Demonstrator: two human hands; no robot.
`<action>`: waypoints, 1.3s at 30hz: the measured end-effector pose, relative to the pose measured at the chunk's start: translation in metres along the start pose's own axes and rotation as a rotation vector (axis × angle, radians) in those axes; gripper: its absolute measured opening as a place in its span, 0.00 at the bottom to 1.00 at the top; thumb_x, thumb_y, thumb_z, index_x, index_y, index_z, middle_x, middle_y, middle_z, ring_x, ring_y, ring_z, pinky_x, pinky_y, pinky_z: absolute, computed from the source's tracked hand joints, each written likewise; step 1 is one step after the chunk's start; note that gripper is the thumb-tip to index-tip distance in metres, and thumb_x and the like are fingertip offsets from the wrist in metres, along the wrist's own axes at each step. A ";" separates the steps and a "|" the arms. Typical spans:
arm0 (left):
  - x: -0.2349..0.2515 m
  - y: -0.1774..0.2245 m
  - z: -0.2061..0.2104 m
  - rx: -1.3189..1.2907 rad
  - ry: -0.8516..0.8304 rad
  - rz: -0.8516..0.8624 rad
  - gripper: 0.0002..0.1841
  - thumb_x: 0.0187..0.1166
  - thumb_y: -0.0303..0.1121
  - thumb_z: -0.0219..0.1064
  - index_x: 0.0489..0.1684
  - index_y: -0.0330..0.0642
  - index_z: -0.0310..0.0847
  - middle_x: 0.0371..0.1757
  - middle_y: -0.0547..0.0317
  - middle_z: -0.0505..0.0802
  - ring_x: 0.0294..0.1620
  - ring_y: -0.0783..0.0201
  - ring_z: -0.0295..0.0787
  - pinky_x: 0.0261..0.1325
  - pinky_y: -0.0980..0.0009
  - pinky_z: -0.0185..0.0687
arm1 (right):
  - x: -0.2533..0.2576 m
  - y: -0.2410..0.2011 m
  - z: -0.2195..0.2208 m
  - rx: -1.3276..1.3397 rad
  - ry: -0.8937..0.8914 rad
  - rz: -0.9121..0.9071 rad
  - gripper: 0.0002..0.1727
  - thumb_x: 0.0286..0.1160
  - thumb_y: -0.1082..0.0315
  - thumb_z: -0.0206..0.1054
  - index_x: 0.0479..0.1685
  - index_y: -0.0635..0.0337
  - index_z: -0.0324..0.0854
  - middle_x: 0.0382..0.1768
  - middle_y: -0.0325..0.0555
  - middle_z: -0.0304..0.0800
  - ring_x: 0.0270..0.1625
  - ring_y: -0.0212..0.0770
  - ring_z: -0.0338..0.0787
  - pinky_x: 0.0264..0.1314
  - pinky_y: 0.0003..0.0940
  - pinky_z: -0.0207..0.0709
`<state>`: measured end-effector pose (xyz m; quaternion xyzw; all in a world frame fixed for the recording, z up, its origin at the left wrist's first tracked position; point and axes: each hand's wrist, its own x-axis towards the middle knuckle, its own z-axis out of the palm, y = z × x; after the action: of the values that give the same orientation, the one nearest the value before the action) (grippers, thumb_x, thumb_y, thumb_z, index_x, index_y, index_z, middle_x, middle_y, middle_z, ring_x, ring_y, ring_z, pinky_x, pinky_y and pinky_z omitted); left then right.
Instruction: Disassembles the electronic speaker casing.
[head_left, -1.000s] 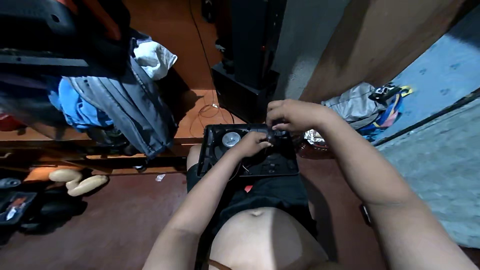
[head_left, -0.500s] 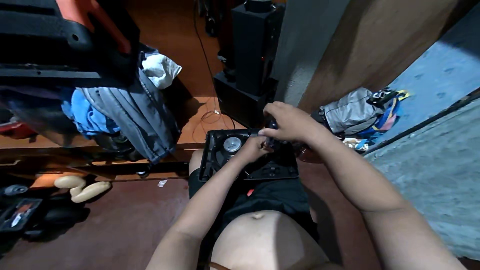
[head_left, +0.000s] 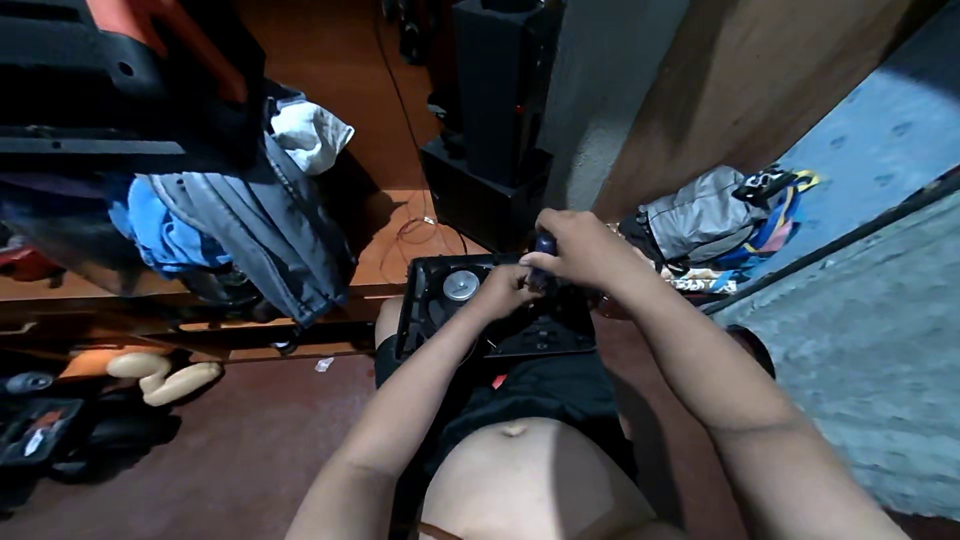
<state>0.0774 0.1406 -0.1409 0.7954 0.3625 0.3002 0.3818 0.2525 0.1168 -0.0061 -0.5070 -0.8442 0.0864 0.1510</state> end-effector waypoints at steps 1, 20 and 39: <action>-0.001 -0.002 0.004 0.004 0.031 0.002 0.06 0.73 0.29 0.78 0.35 0.35 0.90 0.30 0.55 0.94 0.27 0.65 0.92 0.41 0.62 0.93 | -0.003 -0.004 0.001 -0.020 -0.031 0.026 0.25 0.76 0.47 0.74 0.54 0.61 0.82 0.43 0.54 0.89 0.46 0.54 0.92 0.49 0.56 0.87; -0.005 0.005 -0.010 0.183 -0.090 -0.004 0.13 0.77 0.36 0.76 0.51 0.36 0.90 0.53 0.51 0.94 0.58 0.59 0.91 0.70 0.54 0.84 | -0.025 -0.003 0.010 0.241 0.045 -0.131 0.16 0.75 0.69 0.74 0.61 0.58 0.85 0.57 0.50 0.88 0.54 0.44 0.91 0.60 0.46 0.87; -0.004 0.002 0.002 0.146 0.073 0.013 0.06 0.74 0.31 0.77 0.36 0.37 0.90 0.32 0.54 0.94 0.33 0.62 0.91 0.45 0.55 0.89 | -0.017 0.004 0.029 0.348 0.169 0.051 0.29 0.69 0.59 0.80 0.69 0.57 0.78 0.60 0.53 0.85 0.53 0.47 0.89 0.56 0.49 0.86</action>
<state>0.0777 0.1362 -0.1415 0.8119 0.3920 0.3042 0.3076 0.2536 0.1034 -0.0370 -0.5002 -0.7876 0.1920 0.3044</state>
